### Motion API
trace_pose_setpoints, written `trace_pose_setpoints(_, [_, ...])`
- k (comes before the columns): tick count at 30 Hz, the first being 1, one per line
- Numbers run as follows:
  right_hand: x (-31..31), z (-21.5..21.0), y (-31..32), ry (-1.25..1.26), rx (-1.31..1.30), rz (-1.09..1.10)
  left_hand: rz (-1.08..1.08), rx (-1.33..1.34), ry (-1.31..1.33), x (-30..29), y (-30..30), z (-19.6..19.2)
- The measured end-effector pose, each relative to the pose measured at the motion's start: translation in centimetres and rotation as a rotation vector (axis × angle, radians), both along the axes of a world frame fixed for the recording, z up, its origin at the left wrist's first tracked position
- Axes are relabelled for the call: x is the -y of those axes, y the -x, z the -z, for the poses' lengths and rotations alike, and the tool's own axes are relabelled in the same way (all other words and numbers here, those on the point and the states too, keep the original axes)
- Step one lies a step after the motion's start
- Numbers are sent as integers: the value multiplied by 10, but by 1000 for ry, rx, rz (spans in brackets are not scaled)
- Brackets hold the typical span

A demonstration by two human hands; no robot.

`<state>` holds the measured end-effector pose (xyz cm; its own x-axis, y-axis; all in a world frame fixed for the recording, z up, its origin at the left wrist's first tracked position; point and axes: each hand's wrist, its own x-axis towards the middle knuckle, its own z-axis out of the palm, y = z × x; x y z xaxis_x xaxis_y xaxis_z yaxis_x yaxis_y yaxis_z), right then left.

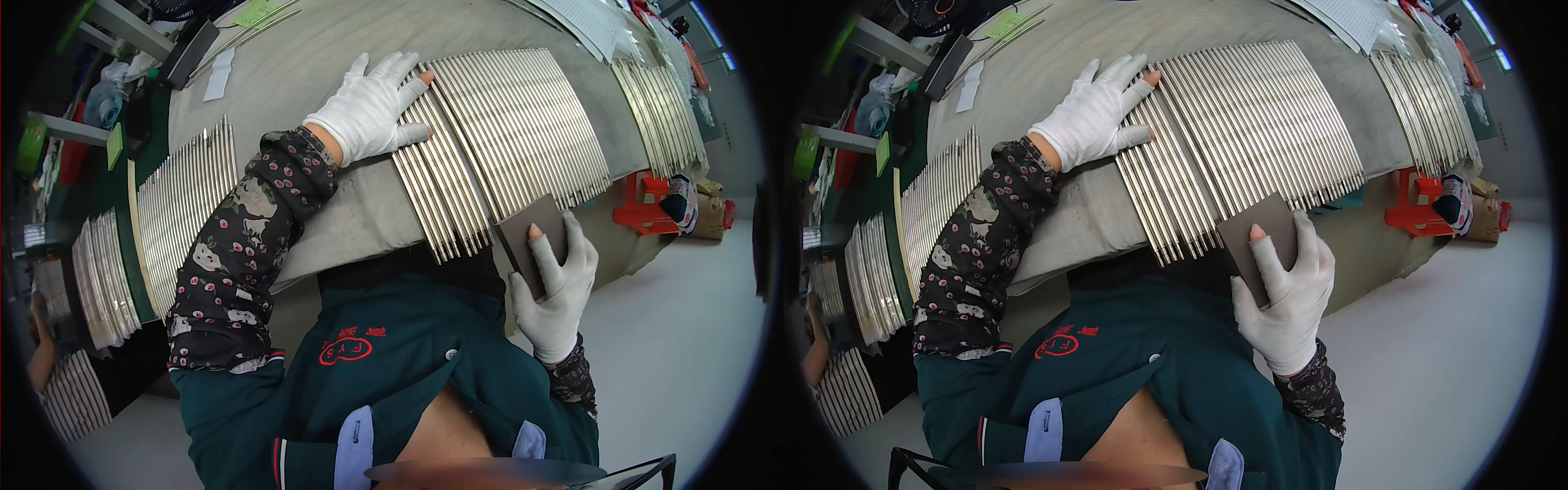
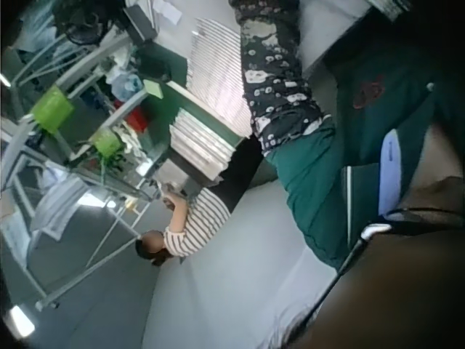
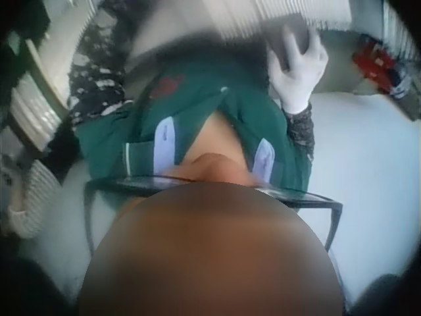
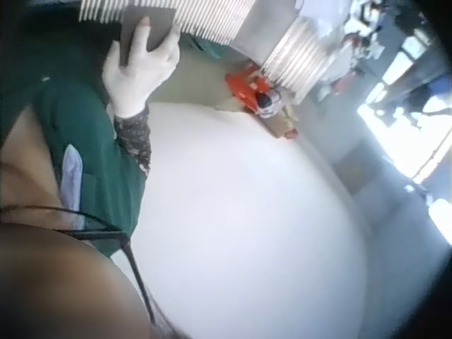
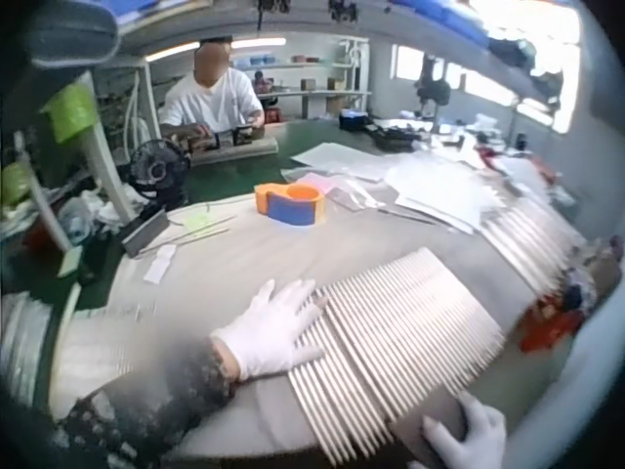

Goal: Sand the edges of metallic rods organized in a grid formation on a workbench.

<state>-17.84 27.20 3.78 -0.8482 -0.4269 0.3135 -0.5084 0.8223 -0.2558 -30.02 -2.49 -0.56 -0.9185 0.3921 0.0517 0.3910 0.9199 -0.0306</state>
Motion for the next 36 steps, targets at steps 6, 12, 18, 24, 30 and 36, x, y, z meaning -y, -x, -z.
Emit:
trace_pose_setpoints(6, [17, 5, -7, 28, 60, -111, -12, -39, -2, 1, -3, 3])
trace_pose_setpoints(12, [32, 9, -7, -18, 58, -143, -19, -27, -15, -2, -6, 0])
trace_pose_setpoints(18, [80, 8, 29, -106, -42, -90, -5, -44, -27, -5, -3, 1])
trace_pose_setpoints(24, [1, -1, -5, -9, 83, -150, -1, -37, -34, -8, -4, -1])
trace_pose_setpoints(30, [-29, 3, -12, 24, -92, 176, 29, -87, 45, -15, 2, -3])
trace_pose_setpoints(36, [0, 15, -38, -22, 111, 128, 176, 0, -16, -29, 2, -6])
